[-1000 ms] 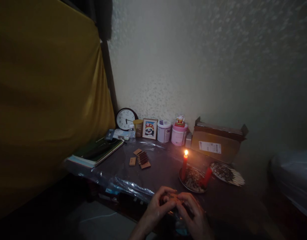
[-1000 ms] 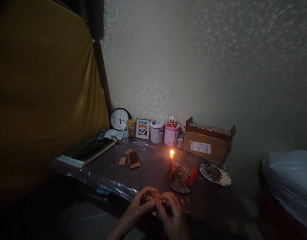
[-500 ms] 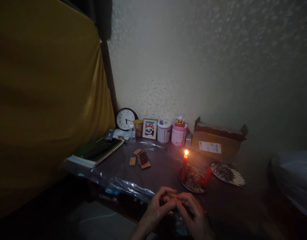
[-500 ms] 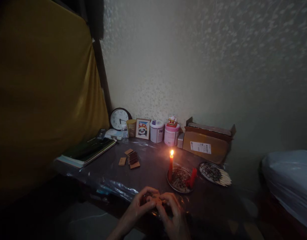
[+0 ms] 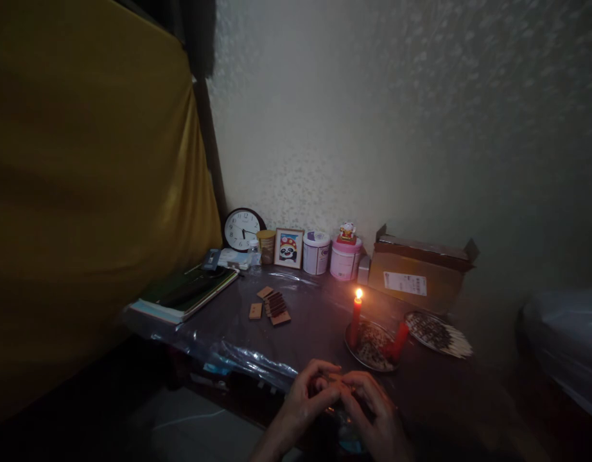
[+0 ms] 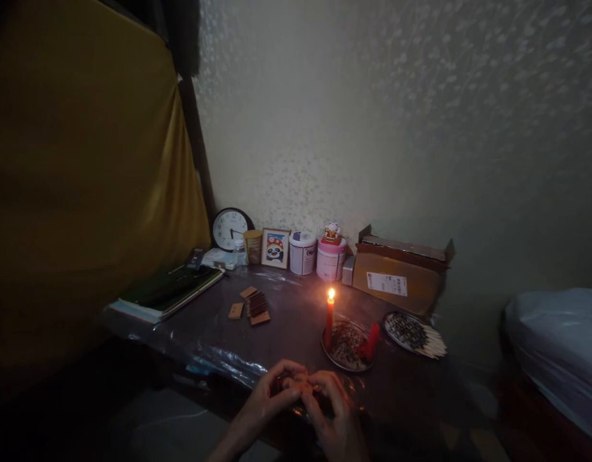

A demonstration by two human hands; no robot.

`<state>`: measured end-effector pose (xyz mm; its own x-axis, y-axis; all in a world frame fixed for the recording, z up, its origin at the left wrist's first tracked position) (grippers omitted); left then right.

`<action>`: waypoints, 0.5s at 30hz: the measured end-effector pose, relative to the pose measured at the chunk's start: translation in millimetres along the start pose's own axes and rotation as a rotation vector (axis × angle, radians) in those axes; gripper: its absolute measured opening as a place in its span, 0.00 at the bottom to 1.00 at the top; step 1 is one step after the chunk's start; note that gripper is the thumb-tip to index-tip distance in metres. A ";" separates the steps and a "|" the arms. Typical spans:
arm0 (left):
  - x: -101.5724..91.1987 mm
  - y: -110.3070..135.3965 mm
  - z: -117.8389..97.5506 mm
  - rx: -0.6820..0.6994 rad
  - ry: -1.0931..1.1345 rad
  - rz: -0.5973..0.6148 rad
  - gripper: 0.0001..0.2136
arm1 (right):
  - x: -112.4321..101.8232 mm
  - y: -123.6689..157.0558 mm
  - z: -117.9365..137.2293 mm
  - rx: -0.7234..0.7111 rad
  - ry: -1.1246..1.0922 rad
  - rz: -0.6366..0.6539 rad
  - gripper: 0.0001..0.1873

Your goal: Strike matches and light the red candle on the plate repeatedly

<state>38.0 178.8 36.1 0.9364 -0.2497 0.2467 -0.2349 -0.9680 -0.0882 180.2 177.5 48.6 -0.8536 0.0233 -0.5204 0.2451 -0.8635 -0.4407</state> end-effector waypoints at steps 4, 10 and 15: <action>1.0 -0.5 -0.4 -0.004 0.000 -0.005 0.16 | 0.5 -0.5 2.2 0.000 -0.006 0.004 0.07; 1.1 -1.0 0.4 -0.007 0.003 -0.001 0.17 | -1.1 -2.0 5.3 -0.015 -0.008 -0.008 0.07; 0.1 -1.3 2.2 0.005 0.011 0.012 0.16 | -2.7 -1.2 6.3 -0.012 -0.007 -0.018 0.08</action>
<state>39.0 180.1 34.1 0.9307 -0.2613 0.2559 -0.2444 -0.9649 -0.0963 179.3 175.3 55.1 -0.8611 0.0353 -0.5072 0.2352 -0.8568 -0.4590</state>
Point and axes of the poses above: each hand's wrist, its own y-axis away from the middle knuckle, its own x-axis out of the palm, z = x × y, the point moved 5 cm from there along -y, towards the middle knuckle, and after that the axes turned 1 degree about -z, right-handed, at the moved point
